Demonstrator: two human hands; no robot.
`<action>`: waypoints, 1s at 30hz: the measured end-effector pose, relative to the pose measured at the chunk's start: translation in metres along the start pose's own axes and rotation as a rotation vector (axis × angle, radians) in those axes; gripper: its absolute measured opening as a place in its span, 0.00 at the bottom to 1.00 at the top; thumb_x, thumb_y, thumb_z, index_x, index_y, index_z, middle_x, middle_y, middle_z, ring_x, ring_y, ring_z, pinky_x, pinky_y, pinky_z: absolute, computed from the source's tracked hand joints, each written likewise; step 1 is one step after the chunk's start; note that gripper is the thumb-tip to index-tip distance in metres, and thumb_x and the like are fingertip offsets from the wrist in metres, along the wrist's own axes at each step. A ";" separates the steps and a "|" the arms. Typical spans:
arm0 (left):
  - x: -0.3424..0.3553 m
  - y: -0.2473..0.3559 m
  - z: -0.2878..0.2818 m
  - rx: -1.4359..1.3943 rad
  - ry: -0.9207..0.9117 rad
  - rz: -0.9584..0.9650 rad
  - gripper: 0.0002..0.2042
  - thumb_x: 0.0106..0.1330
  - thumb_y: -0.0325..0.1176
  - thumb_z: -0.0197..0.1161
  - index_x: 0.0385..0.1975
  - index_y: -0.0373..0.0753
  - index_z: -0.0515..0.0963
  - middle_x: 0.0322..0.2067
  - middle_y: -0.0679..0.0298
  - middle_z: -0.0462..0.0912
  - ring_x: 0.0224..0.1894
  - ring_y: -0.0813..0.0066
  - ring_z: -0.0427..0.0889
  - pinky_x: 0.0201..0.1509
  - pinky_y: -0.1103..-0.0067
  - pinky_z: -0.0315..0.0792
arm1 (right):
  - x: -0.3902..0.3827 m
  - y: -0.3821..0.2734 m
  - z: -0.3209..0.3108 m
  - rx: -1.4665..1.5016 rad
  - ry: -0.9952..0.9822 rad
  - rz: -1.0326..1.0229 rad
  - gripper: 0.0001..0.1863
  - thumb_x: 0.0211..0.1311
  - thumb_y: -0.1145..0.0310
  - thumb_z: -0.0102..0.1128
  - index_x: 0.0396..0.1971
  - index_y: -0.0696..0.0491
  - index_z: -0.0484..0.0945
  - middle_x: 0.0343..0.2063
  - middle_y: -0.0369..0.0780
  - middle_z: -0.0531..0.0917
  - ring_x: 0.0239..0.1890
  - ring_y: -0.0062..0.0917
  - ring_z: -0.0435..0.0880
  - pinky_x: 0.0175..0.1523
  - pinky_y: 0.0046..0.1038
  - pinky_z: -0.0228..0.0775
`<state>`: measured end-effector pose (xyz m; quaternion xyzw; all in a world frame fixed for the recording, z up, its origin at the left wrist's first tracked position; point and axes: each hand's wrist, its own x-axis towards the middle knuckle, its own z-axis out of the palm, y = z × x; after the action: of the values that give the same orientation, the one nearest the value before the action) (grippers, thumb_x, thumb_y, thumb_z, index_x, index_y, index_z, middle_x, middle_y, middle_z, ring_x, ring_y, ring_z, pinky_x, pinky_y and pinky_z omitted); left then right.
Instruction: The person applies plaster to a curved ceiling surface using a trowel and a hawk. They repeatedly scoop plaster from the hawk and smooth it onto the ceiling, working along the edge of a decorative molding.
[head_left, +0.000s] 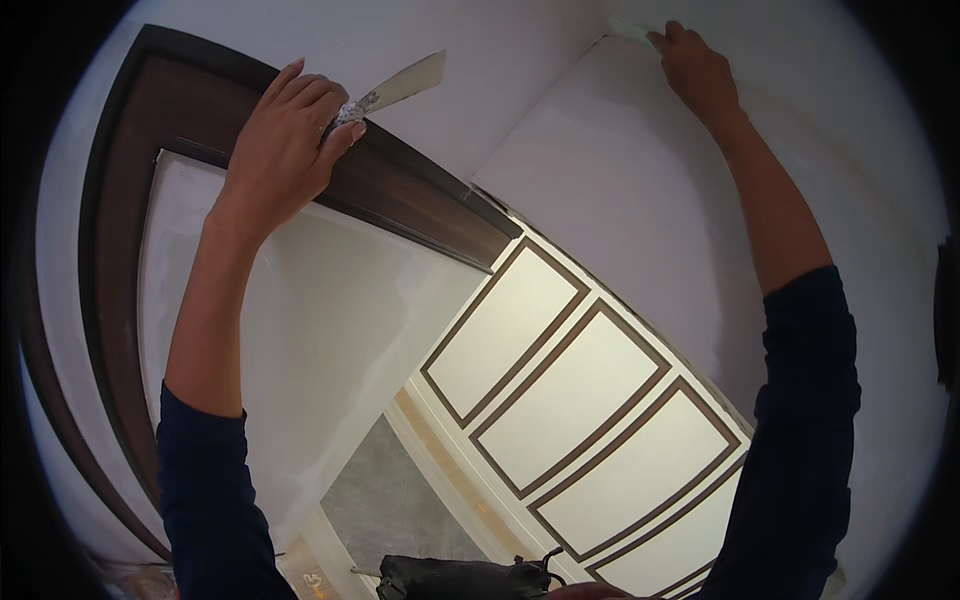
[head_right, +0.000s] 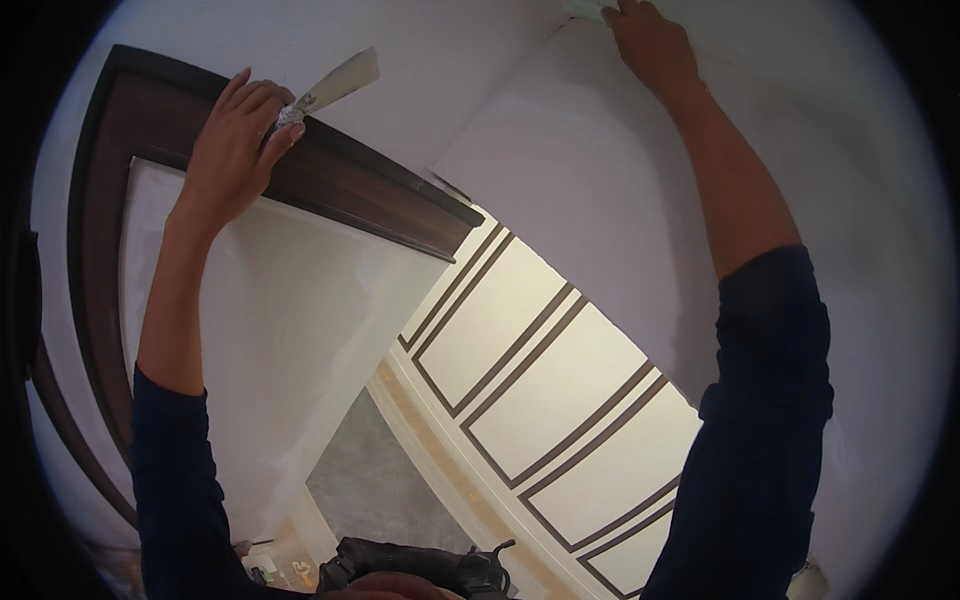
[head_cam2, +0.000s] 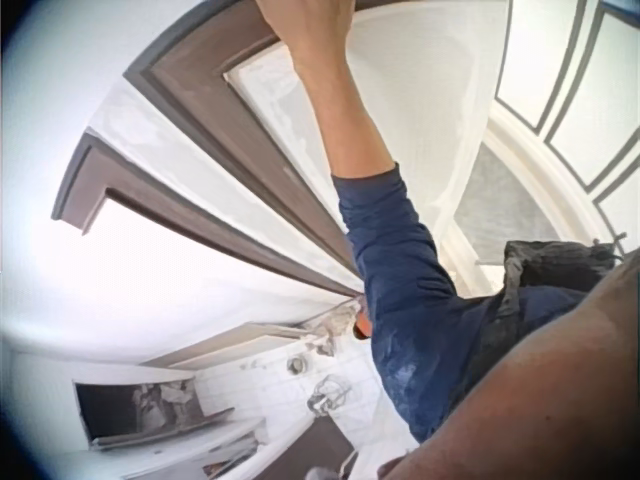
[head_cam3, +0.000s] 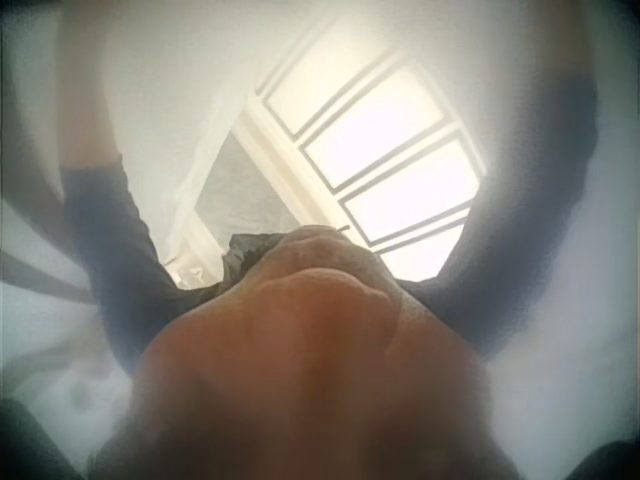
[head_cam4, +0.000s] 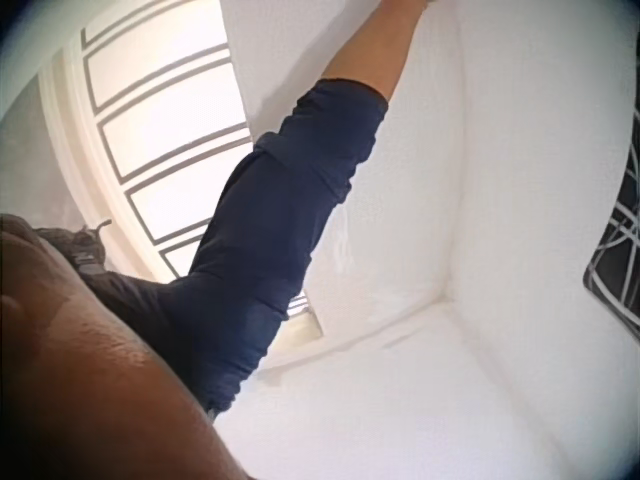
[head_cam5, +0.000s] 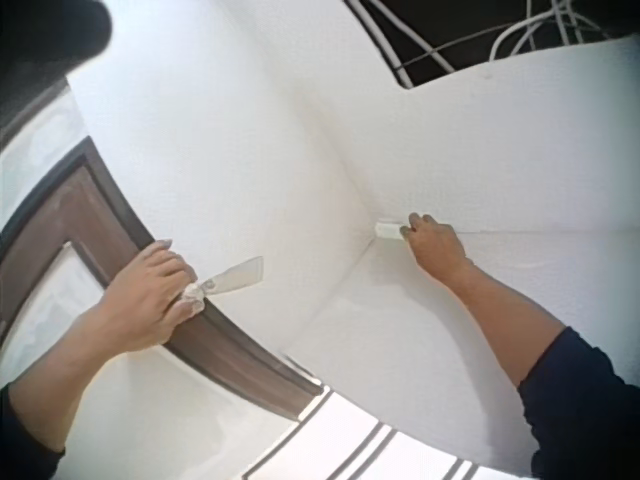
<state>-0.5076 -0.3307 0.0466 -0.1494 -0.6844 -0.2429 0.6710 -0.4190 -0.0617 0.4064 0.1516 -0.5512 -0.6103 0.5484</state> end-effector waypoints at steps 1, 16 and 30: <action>0.000 -0.002 0.002 -0.021 0.008 -0.011 0.16 0.72 0.42 0.55 0.43 0.32 0.78 0.50 0.58 0.80 0.64 0.58 0.70 0.76 0.62 0.54 | 0.003 -0.005 0.013 -0.032 -0.025 -0.024 0.17 0.62 0.77 0.55 0.50 0.52 0.79 0.42 0.37 0.76 0.42 0.32 0.80 0.42 0.36 0.82; -0.005 -0.014 0.008 -0.044 0.086 0.035 0.16 0.71 0.42 0.57 0.44 0.32 0.78 0.47 0.55 0.79 0.63 0.52 0.69 0.72 0.61 0.57 | 0.030 -0.030 0.122 -0.296 -0.176 -0.172 0.10 0.58 0.76 0.57 0.40 0.57 0.80 0.48 0.40 0.76 0.47 0.33 0.81 0.40 0.35 0.83; -0.002 -0.015 0.003 -0.049 0.036 0.051 0.15 0.71 0.39 0.57 0.42 0.31 0.77 0.44 0.54 0.78 0.60 0.53 0.70 0.68 0.62 0.61 | 0.078 -0.012 0.084 0.005 -0.500 0.018 0.11 0.61 0.68 0.59 0.40 0.59 0.78 0.38 0.46 0.83 0.41 0.38 0.83 0.43 0.41 0.74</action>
<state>-0.5179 -0.3414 0.0422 -0.1789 -0.6621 -0.2448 0.6853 -0.5192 -0.0868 0.4587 -0.0078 -0.6724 -0.6226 0.4002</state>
